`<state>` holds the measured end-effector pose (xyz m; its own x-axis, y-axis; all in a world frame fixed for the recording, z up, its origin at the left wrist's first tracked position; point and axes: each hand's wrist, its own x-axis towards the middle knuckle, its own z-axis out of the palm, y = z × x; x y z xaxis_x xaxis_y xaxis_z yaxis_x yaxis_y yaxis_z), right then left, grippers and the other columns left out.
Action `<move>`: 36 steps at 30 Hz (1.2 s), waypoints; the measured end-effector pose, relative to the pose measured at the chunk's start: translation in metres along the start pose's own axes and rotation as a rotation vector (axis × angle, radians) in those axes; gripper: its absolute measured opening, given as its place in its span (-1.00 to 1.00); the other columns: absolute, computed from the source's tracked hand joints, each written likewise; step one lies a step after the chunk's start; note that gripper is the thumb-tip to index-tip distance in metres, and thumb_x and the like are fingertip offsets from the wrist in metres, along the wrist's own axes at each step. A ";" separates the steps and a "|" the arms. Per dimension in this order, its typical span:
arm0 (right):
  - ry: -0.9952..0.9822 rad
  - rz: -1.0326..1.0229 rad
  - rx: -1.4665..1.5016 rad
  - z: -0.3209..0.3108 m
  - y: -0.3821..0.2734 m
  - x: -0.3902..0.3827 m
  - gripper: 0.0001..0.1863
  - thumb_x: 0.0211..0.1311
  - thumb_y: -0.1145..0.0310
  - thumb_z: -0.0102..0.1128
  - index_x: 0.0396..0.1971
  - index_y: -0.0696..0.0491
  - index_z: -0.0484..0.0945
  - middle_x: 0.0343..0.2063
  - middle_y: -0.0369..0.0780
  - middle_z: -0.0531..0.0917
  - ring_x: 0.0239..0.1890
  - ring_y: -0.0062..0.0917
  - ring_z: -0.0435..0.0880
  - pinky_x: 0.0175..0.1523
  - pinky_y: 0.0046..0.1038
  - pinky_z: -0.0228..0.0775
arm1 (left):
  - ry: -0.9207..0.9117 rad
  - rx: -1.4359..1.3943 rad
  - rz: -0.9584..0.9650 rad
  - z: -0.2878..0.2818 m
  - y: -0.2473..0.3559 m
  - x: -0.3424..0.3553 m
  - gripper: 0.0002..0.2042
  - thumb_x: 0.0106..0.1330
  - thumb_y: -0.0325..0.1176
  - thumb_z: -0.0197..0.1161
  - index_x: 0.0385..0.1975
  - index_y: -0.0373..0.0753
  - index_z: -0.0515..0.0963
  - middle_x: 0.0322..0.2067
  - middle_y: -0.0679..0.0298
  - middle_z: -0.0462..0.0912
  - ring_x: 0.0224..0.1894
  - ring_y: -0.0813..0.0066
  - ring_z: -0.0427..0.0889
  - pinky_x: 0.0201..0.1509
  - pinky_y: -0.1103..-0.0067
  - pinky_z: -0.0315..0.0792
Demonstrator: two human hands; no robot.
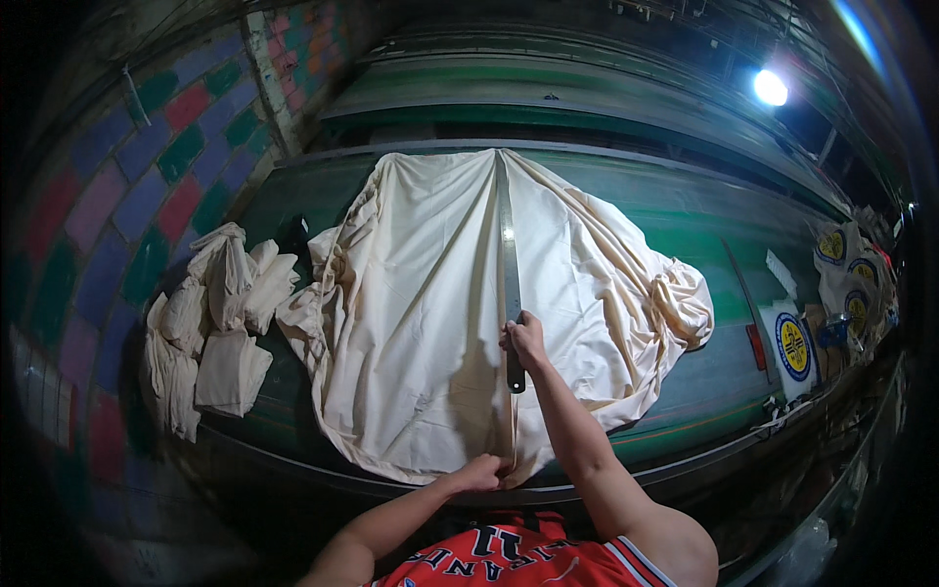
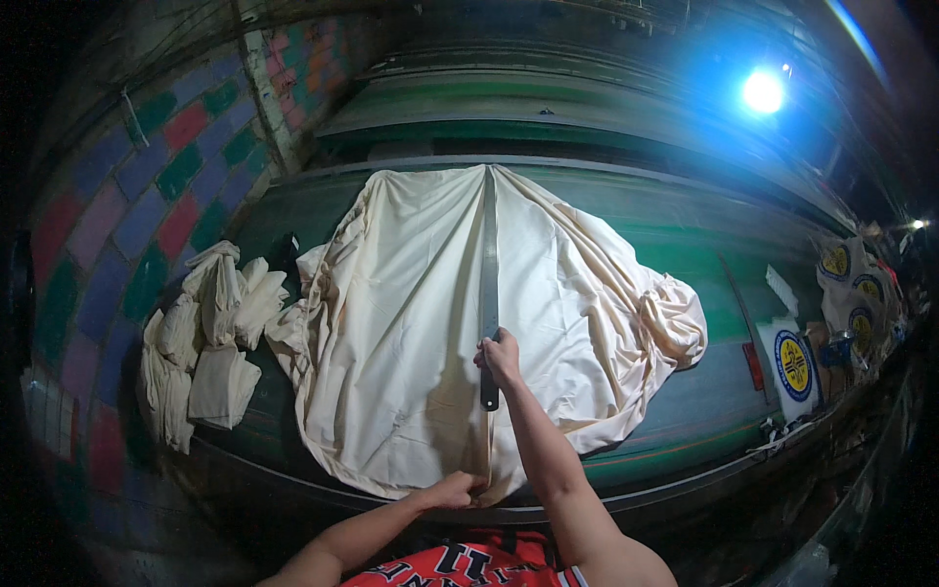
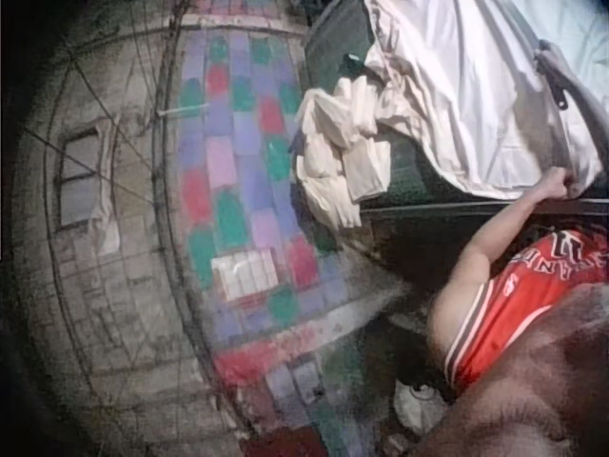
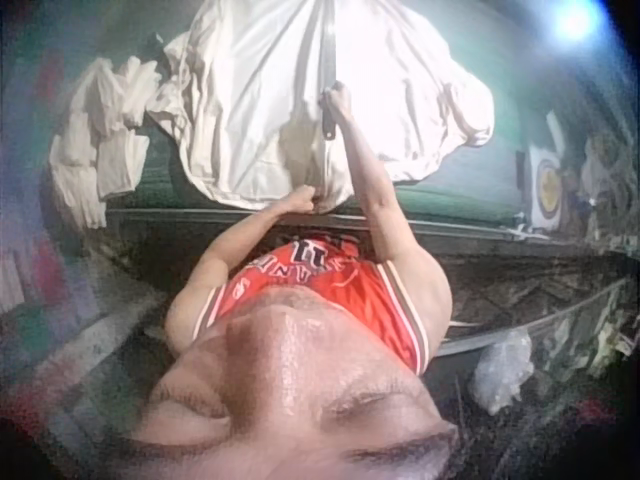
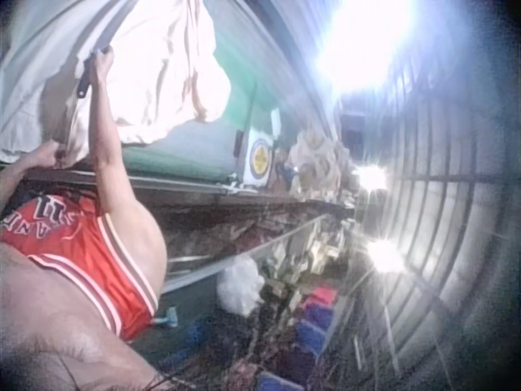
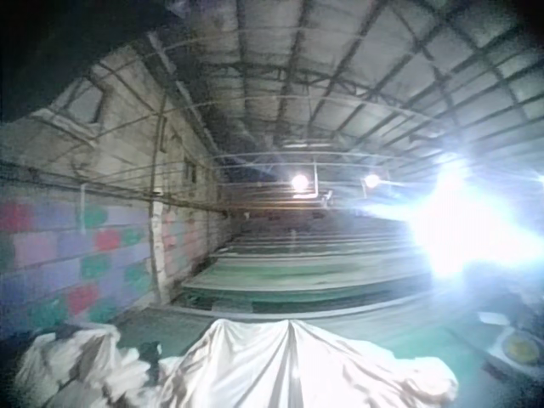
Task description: The person unfolds a large piece of off-white fabric on a green worktable, smooths it out, and uses a long metal ruler to guide a straight cut through the fabric with a knife. The cut fabric remains on the table.
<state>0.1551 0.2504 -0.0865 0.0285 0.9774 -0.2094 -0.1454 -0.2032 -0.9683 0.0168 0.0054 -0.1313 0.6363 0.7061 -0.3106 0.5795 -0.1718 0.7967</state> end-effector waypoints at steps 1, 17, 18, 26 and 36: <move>-0.007 -0.001 0.017 -0.002 0.002 0.001 -0.87 0.23 0.61 -0.08 -0.24 0.26 0.37 -0.53 -0.15 0.55 -0.67 -0.46 0.60 -0.61 -0.43 0.47 | -0.122 -0.024 -0.039 -0.001 0.007 -0.001 -0.64 0.08 -0.42 0.18 -0.09 -0.37 0.57 -0.22 -0.10 0.68 -0.14 -0.09 0.64 0.00 0.24 0.50; -0.088 0.032 -0.033 -0.083 -0.015 -0.015 -0.88 0.29 0.57 -0.06 -0.23 0.27 0.39 -0.50 -0.19 0.53 -0.66 -0.50 0.56 -0.58 -0.45 0.44 | -0.579 0.160 -0.119 -0.026 0.007 0.057 -0.55 -0.04 -0.20 0.50 -0.22 -0.36 0.57 -0.37 0.12 0.68 -0.29 0.26 0.63 -0.19 0.38 0.45; -0.105 0.021 -0.024 -0.093 -0.018 -0.024 -0.89 0.30 0.56 -0.06 -0.22 0.25 0.40 -0.51 -0.20 0.53 -0.67 -0.51 0.55 -0.59 -0.45 0.44 | -0.581 0.131 -0.206 -0.034 0.018 0.057 -0.54 0.02 -0.19 0.47 -0.17 -0.38 0.55 -0.32 0.04 0.68 -0.24 0.19 0.65 -0.12 0.34 0.48; -0.219 0.066 0.053 -0.191 -0.015 -0.145 -0.77 0.38 0.52 -0.06 -0.02 0.22 0.39 -0.46 -0.25 0.51 -0.62 -0.57 0.57 -0.54 -0.50 0.46 | 0.285 0.408 -0.134 -0.026 0.103 0.091 -0.54 0.16 -0.12 0.38 -0.12 -0.37 0.50 -0.12 -0.10 0.54 0.03 -0.08 0.52 0.06 0.22 0.44; -0.050 0.164 0.072 -0.252 -0.012 -0.239 -0.78 0.39 0.52 -0.05 -0.01 0.18 0.40 -0.43 -0.28 0.52 -0.59 -0.64 0.55 -0.48 -0.60 0.42 | 0.353 0.051 0.023 0.051 0.125 0.162 -0.63 0.22 -0.33 0.23 -0.04 -0.40 0.43 -0.13 -0.13 0.48 0.00 -0.13 0.53 0.00 0.18 0.45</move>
<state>0.3990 0.0042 -0.0591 -0.0500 0.9337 -0.3545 -0.2141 -0.3567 -0.9094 0.2184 0.0634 -0.1090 0.4396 0.8940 -0.0870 0.5971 -0.2185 0.7719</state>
